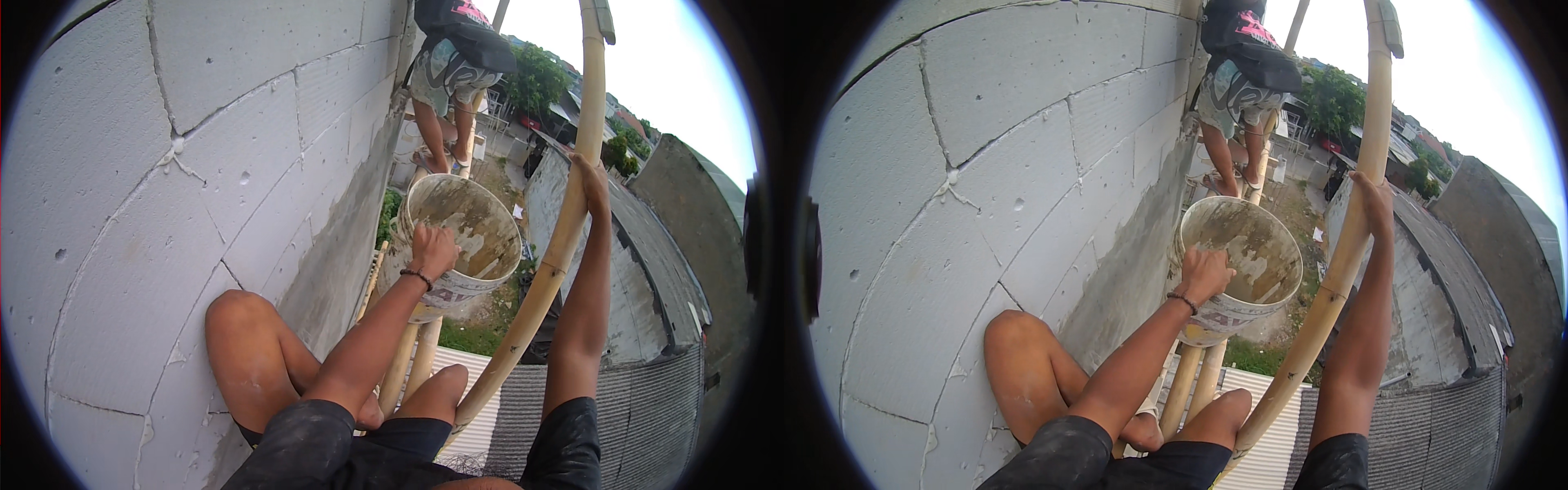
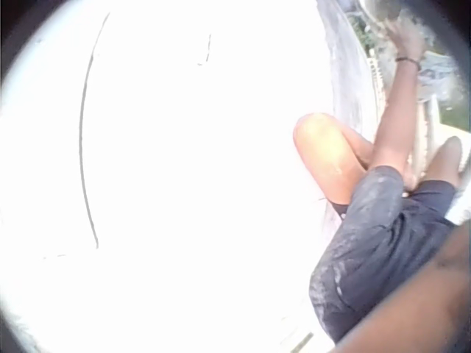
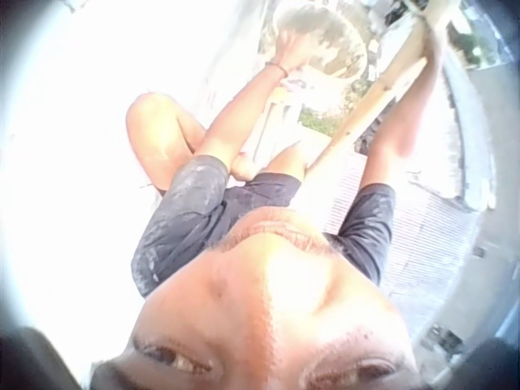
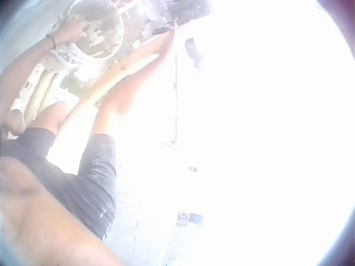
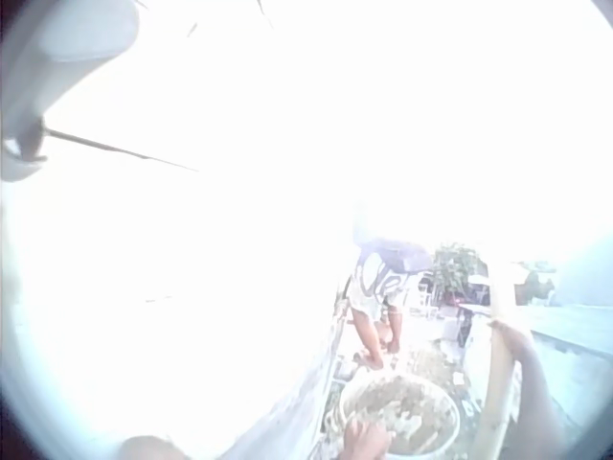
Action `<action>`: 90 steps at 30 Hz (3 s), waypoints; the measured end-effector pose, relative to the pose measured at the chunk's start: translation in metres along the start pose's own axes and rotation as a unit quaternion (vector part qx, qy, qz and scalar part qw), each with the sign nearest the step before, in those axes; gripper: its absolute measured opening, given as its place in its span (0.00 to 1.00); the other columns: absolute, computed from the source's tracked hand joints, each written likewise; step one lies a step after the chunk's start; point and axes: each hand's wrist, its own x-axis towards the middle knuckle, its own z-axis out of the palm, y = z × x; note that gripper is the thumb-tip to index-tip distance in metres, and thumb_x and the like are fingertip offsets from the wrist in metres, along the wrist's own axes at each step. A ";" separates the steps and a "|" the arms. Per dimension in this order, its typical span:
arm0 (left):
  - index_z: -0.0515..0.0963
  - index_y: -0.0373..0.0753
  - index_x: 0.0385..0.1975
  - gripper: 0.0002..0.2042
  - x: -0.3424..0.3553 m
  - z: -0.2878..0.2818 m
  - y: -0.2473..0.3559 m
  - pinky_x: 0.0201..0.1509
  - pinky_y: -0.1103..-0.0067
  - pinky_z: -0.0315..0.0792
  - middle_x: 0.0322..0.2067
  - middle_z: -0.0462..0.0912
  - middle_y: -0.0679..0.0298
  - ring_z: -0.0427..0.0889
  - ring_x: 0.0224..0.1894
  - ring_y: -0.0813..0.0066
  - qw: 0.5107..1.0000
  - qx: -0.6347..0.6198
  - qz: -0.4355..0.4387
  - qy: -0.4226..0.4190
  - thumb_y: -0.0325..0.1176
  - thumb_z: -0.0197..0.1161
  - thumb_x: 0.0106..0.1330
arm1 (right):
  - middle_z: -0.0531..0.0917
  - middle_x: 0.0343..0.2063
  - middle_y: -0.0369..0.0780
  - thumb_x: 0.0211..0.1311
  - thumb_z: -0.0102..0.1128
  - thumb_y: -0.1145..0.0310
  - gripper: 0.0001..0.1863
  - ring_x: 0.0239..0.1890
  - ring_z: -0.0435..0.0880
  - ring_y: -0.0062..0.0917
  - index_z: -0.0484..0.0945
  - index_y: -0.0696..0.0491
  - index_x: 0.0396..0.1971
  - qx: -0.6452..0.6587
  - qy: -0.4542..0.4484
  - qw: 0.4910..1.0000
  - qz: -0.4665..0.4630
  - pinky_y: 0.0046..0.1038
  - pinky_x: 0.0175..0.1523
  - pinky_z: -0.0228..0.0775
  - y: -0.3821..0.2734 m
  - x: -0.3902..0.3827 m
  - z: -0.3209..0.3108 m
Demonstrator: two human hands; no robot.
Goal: The person applies mortar to a brick wall using a trowel, scooping the mortar from a bucket and spreading it onto the wall.
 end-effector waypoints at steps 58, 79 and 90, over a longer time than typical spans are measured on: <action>0.83 0.43 0.29 0.14 0.001 0.014 -0.005 0.51 0.69 0.63 0.27 0.85 0.56 0.85 0.34 0.62 0.997 0.044 0.037 0.049 0.48 0.68 0.58 | 0.79 0.27 0.39 0.51 0.69 0.49 0.28 0.28 0.79 0.24 0.76 0.59 0.41 -0.004 0.010 1.000 0.008 0.30 0.36 0.71 -0.015 -0.012 0.004; 0.82 0.43 0.31 0.15 0.003 0.010 -0.003 0.48 0.69 0.62 0.27 0.86 0.57 0.85 0.35 0.62 0.998 0.044 0.029 0.034 0.49 0.67 0.59 | 0.80 0.27 0.40 0.52 0.69 0.48 0.29 0.27 0.80 0.25 0.76 0.59 0.40 0.011 -0.002 1.000 -0.014 0.30 0.35 0.72 -0.009 -0.009 0.002; 0.83 0.43 0.31 0.15 0.001 0.009 0.000 0.48 0.69 0.62 0.29 0.86 0.58 0.85 0.36 0.64 0.998 0.054 0.028 0.025 0.49 0.67 0.59 | 0.81 0.28 0.41 0.51 0.69 0.48 0.31 0.28 0.81 0.26 0.76 0.60 0.42 -0.021 0.020 1.000 -0.010 0.30 0.36 0.73 -0.006 -0.006 0.001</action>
